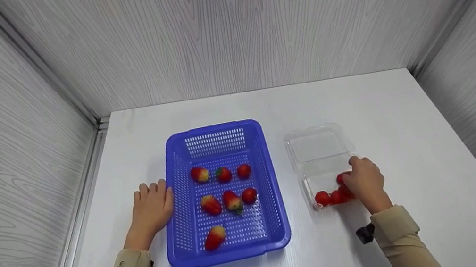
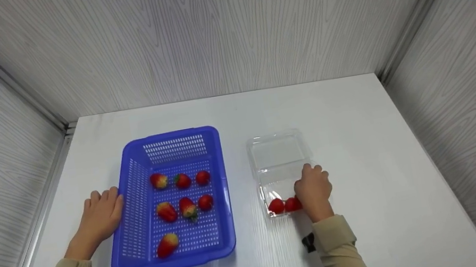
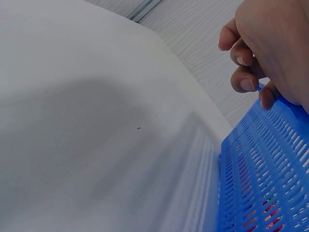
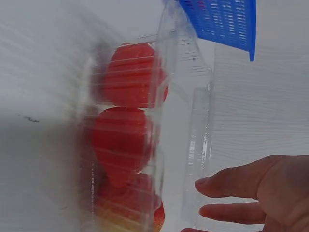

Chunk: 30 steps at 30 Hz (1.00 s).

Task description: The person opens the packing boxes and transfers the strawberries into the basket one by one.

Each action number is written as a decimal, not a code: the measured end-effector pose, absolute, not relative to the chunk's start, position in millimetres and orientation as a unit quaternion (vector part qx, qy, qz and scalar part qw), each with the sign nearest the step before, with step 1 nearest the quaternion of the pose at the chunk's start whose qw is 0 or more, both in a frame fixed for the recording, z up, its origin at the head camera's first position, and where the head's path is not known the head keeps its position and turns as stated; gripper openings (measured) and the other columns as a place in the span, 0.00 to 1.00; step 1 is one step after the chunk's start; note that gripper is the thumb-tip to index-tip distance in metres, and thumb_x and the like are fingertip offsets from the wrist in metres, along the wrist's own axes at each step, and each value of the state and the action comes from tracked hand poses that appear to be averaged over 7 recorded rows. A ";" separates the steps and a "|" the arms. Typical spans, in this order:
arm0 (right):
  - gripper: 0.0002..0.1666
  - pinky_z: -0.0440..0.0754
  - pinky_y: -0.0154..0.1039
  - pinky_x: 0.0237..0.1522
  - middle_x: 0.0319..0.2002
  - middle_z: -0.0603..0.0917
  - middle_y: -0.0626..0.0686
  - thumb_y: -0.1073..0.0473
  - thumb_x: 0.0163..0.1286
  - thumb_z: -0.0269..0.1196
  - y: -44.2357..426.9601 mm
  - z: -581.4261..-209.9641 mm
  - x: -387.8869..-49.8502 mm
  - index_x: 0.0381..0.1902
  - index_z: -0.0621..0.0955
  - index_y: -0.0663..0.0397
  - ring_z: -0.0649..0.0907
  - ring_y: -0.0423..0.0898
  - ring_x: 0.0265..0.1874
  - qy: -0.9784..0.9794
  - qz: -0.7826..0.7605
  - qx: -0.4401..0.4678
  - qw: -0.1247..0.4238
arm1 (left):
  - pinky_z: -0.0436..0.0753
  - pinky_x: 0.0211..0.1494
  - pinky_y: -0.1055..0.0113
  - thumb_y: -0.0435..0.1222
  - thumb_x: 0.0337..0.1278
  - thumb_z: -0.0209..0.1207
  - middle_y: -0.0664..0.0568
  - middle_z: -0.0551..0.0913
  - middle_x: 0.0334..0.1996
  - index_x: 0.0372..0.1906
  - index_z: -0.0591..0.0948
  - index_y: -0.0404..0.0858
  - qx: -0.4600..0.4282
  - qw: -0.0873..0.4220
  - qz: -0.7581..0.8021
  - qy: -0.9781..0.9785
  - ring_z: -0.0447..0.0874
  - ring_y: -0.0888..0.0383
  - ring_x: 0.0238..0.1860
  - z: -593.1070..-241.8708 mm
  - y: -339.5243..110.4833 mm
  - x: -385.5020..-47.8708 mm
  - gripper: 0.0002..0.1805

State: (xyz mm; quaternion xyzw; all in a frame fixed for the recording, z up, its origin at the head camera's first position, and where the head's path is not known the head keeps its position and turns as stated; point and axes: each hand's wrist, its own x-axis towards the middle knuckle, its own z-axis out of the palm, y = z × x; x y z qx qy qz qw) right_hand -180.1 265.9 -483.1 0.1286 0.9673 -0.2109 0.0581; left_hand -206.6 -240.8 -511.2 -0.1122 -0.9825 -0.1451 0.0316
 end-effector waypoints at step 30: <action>0.32 0.77 0.59 0.54 0.53 0.75 0.69 0.57 0.66 0.67 260.4 -518.8 -174.9 0.61 0.72 0.69 0.76 0.64 0.51 0.937 -0.308 0.162 0.022 | 0.61 0.40 0.50 0.41 0.74 0.41 0.41 0.70 0.30 0.41 0.69 0.32 -0.107 0.027 -0.141 -0.984 0.62 0.42 0.34 -510.1 -239.8 -206.6 0.15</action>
